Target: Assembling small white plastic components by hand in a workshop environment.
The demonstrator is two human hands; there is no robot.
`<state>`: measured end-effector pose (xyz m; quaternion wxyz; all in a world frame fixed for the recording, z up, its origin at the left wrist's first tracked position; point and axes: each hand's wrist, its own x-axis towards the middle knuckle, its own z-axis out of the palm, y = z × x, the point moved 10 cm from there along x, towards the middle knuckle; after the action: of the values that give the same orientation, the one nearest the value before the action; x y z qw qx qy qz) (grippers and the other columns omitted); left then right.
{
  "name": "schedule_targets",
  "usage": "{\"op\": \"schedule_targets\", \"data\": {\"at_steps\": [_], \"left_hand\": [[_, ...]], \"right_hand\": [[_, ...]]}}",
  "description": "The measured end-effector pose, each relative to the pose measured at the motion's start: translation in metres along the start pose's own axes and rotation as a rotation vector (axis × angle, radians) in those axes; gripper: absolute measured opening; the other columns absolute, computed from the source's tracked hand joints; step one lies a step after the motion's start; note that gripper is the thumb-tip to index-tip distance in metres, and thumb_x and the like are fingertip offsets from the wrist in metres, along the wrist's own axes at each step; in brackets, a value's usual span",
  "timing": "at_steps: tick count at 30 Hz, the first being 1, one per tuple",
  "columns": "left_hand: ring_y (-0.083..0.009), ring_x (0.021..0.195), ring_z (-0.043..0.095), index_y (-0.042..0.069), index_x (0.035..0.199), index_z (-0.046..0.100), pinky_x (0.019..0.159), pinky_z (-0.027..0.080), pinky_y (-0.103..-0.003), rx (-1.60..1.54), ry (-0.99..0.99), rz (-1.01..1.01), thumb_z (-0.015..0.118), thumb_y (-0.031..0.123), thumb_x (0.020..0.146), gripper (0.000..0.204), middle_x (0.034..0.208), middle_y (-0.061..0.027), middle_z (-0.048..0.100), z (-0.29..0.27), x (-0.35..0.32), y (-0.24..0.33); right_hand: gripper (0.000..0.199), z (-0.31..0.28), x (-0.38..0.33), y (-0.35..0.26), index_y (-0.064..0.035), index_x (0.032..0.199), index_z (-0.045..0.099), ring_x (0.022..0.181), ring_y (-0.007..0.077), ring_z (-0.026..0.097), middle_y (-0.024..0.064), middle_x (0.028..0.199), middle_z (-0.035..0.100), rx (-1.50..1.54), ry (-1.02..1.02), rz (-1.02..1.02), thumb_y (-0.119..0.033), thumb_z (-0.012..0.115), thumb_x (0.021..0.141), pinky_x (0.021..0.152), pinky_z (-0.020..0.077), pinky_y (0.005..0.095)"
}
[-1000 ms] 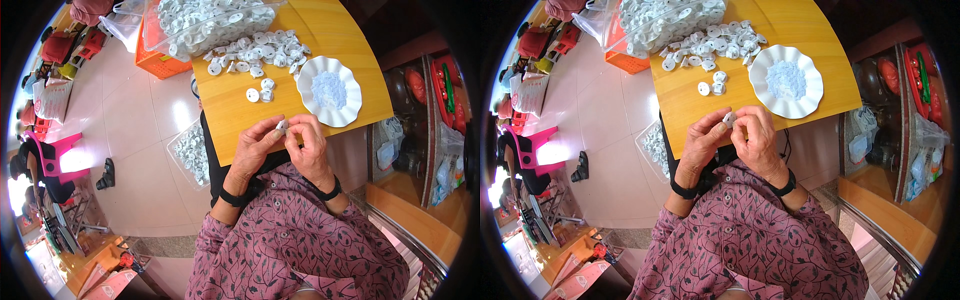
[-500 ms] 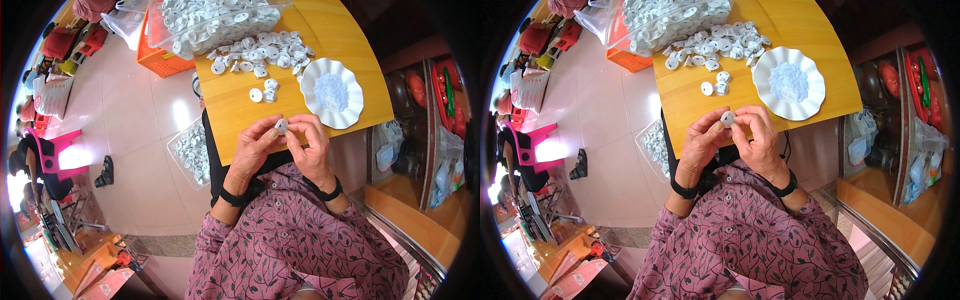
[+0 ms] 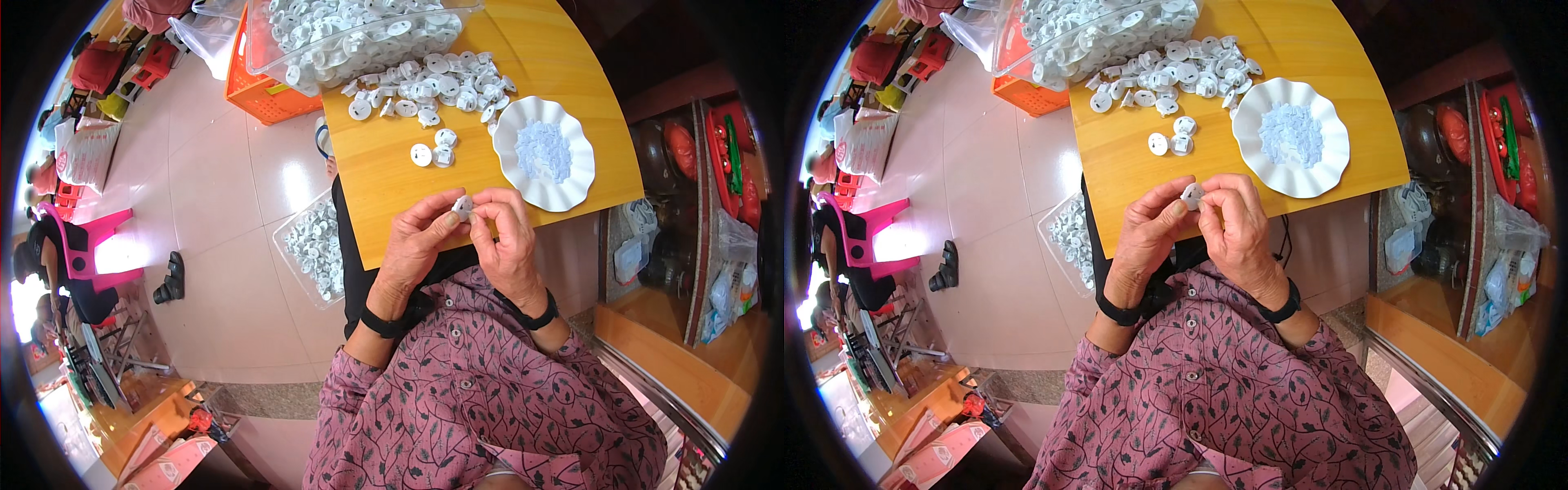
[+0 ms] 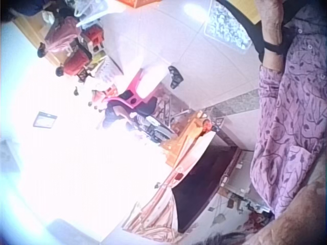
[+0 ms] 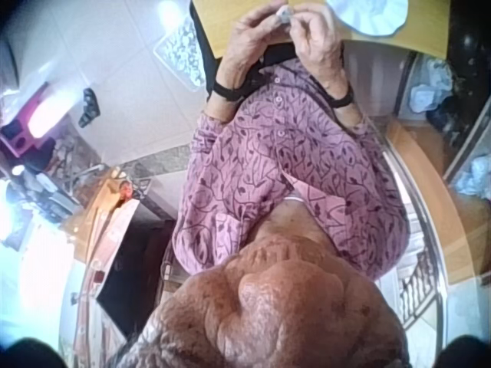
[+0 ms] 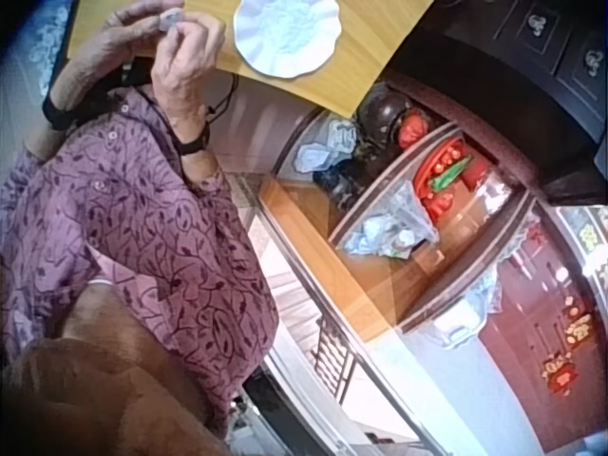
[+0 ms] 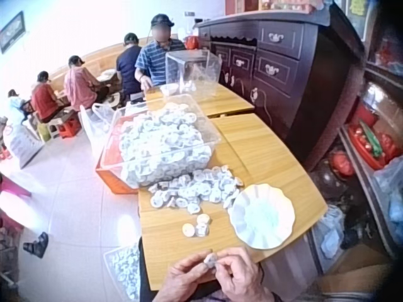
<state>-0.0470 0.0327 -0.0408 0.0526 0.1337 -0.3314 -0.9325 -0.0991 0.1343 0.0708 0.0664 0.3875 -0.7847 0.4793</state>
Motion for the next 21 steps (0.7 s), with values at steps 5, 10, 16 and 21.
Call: {"op": "schedule_targets", "data": {"at_steps": [5,10,16,21], "left_hand": [[-0.0178,0.102,0.067,-0.001,0.131,0.061,0.092,0.057,-0.031,0.004,0.005,0.002,0.063,0.006,0.098,0.034,0.118,-0.0112,0.068,-0.001,0.0,-0.002],[-0.0175,0.102,0.067,-0.002,0.131,0.061,0.093,0.056,-0.031,-0.004,0.003,0.015,0.063,0.006,0.098,0.034,0.118,-0.011,0.068,0.001,0.0,0.0],[-0.0182,0.105,0.066,-0.002,0.13,0.061,0.094,0.056,-0.031,-0.038,0.007,0.064,0.064,0.005,0.097,0.034,0.122,-0.0114,0.067,0.005,0.0,0.003],[-0.0187,0.106,0.066,-0.003,0.13,0.06,0.093,0.056,-0.033,0.051,0.035,0.119,0.063,0.004,0.097,0.034,0.123,-0.0122,0.066,0.004,-0.004,0.012]], "right_hand": [[0.019,0.001,-0.001,-0.002,-0.0016,0.093,0.054,0.091,0.0331,0.06,0.0148,0.103,0.059,-0.034,-0.006,-0.013,0.009,0.065,0.081,0.076,0.0513,0.0403],[0.018,0.0,-0.001,0.0,-0.0013,0.094,0.056,0.091,0.0325,0.061,0.0148,0.104,0.059,-0.007,0.007,0.001,0.008,0.066,0.082,0.076,0.0516,0.0392],[0.018,-0.003,0.0,-0.002,-0.0011,0.098,0.059,0.089,0.0313,0.063,0.0146,0.103,0.062,-0.038,0.034,-0.019,0.006,0.067,0.084,0.075,0.0525,0.0376],[0.015,-0.006,0.001,-0.011,-0.0012,0.095,0.06,0.089,0.0309,0.064,0.0141,0.102,0.063,-0.024,0.042,-0.02,0.006,0.067,0.084,0.077,0.0528,0.0376]]}}
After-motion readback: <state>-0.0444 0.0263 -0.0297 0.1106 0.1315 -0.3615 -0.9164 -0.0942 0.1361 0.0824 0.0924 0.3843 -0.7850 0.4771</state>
